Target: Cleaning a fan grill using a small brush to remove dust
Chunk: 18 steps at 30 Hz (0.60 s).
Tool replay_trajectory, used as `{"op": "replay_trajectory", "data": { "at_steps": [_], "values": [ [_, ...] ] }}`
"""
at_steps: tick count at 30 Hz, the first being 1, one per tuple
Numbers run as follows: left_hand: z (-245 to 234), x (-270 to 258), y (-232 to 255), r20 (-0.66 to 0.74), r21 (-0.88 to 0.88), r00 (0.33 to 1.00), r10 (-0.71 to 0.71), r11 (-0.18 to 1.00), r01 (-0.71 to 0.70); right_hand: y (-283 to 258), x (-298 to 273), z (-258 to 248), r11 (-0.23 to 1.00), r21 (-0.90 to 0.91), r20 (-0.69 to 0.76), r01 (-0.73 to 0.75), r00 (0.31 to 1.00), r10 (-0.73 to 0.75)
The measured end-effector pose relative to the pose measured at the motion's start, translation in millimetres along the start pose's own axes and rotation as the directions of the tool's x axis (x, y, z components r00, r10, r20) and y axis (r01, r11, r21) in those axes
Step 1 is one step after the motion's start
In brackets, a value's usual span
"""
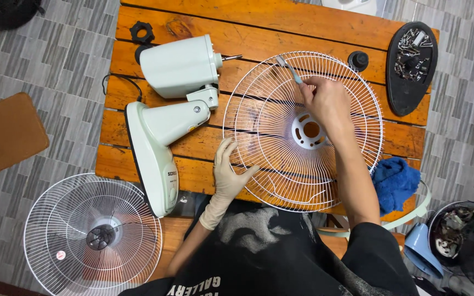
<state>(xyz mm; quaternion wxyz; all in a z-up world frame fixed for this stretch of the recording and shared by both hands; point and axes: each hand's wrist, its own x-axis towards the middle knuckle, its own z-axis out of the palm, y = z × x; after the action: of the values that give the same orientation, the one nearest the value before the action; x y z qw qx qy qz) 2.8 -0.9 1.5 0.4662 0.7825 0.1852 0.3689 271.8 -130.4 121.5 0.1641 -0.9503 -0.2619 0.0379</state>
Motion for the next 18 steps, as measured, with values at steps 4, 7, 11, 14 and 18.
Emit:
{"op": "replay_trajectory", "data": {
  "at_steps": [4,7,11,14,18],
  "values": [
    [-0.6,0.2,0.3,0.003,-0.006,1.000,-0.009,1.000,0.009,-11.9,-21.8,-29.9,1.000,0.020,0.012,0.005,1.000,-0.005],
    [1.6,0.8,0.1,-0.002,-0.012,1.000,-0.007,1.000,0.007,-11.8,-39.6,-46.6,0.998,-0.024,0.014,0.054,0.998,-0.054],
    [1.6,0.9,-0.3,-0.001,-0.001,1.000,0.001,1.000,-0.001,-6.7,-46.1,-48.7,0.995,-0.080,0.022,0.053,0.998,-0.051],
    [1.0,-0.3,-0.8,0.000,0.005,1.000,0.001,1.000,-0.001,-17.8,-34.9,-46.8,0.993,-0.082,-0.007,0.081,0.997,-0.081],
    [2.9,-1.5,-1.6,-0.009,-0.002,1.000,0.008,1.000,-0.008,-19.4,-6.5,-21.7,0.989,-0.085,-0.032,0.122,0.992,-0.125]
  ]
}}
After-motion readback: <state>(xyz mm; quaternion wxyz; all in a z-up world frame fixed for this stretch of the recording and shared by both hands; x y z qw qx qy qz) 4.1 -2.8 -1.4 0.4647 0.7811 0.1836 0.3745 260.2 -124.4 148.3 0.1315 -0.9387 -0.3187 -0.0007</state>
